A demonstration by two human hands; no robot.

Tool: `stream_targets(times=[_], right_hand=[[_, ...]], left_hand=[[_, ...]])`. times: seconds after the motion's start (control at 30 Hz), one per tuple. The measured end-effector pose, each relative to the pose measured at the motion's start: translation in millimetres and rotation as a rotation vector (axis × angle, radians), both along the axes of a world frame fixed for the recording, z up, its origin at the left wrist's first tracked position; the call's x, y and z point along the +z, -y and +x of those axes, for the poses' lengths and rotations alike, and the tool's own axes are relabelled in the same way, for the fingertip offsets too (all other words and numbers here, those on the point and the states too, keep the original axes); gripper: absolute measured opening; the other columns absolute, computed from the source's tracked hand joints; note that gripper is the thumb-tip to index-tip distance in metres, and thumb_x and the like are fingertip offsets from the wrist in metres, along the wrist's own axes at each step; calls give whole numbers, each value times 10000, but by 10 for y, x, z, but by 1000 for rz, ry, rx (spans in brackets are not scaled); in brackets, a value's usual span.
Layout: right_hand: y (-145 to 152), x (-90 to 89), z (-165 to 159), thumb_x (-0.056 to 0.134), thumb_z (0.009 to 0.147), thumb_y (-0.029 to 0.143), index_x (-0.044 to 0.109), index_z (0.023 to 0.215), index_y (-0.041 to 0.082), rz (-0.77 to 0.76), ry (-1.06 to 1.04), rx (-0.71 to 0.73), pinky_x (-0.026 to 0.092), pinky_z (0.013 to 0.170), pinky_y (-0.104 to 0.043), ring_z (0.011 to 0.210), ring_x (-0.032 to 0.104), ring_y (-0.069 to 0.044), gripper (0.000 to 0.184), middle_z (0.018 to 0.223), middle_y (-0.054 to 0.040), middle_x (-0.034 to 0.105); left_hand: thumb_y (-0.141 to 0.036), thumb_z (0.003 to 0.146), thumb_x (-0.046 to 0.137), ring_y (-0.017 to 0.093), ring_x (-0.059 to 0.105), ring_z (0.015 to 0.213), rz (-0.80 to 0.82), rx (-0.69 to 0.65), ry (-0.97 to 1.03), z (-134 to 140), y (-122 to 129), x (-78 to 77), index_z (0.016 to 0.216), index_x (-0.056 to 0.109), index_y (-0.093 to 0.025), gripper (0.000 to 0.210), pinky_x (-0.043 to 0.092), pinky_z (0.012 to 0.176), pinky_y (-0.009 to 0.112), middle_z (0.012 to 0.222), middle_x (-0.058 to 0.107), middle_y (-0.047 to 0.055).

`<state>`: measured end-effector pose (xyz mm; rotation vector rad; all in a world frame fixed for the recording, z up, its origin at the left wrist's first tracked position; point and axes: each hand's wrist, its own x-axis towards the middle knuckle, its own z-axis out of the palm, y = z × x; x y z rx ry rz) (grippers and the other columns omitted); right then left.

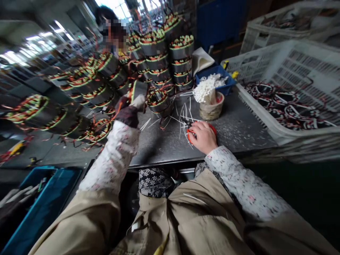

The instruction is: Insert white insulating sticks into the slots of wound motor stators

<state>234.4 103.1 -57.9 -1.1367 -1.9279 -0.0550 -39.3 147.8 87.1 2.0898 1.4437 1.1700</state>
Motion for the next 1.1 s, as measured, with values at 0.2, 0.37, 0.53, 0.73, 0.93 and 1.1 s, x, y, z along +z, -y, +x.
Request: stream_targets(times=[0.2,0.37,0.53,0.73,0.93,1.1], right_hand=[[20,23,46,564,939,312,686,865,219,-32,-125,-50,568,877,-481,941,687,-285,170,939,-110,761],[-242,145,300,576,940,294,643,914,217,-10,-217,-241,573,753,-411,822,665,-235,105,894,-83,687],[-711,423,525,616,979,311,655,1015,142,-98,-118,-396,569,802,-397,841,661,-195,177,1018,-116,671],[-707,499,587,533,1060,330,667,1036,142,-99,-99,-357,591,915,-432,968,680,-215,232,1029,-151,728],[-389,515,587,439,1082,452,600,1157,189,-12,-435,-205,642,725,-379,871,760,-196,317,1037,-119,714],[293,367,467,390,1061,554,630,1210,273,-182,-97,112,651,736,-465,1079,736,-290,398,1097,-106,692]], left_hand=[[-699,847,617,265,756,1024,-179,26,-52,-105,940,-521,1145,692,-286,515,646,894,522,1149,782,40],[-699,715,707,356,726,1116,-159,-102,-423,-169,1109,-705,1002,767,-347,458,331,1269,628,888,775,40],[-542,897,637,288,709,1167,-125,-177,-502,-125,1100,-616,1102,761,-333,318,404,1225,569,1099,794,38],[-389,930,659,274,706,1158,-42,-51,-356,82,1190,-705,1001,778,-267,184,356,1258,609,1091,799,30],[-501,932,687,259,648,1290,229,174,-354,35,1409,-1064,1140,712,-306,287,210,1325,611,1231,753,35],[-452,902,743,266,659,1279,368,321,-122,74,1919,-1330,1247,614,-269,412,430,1237,555,1261,706,110]])
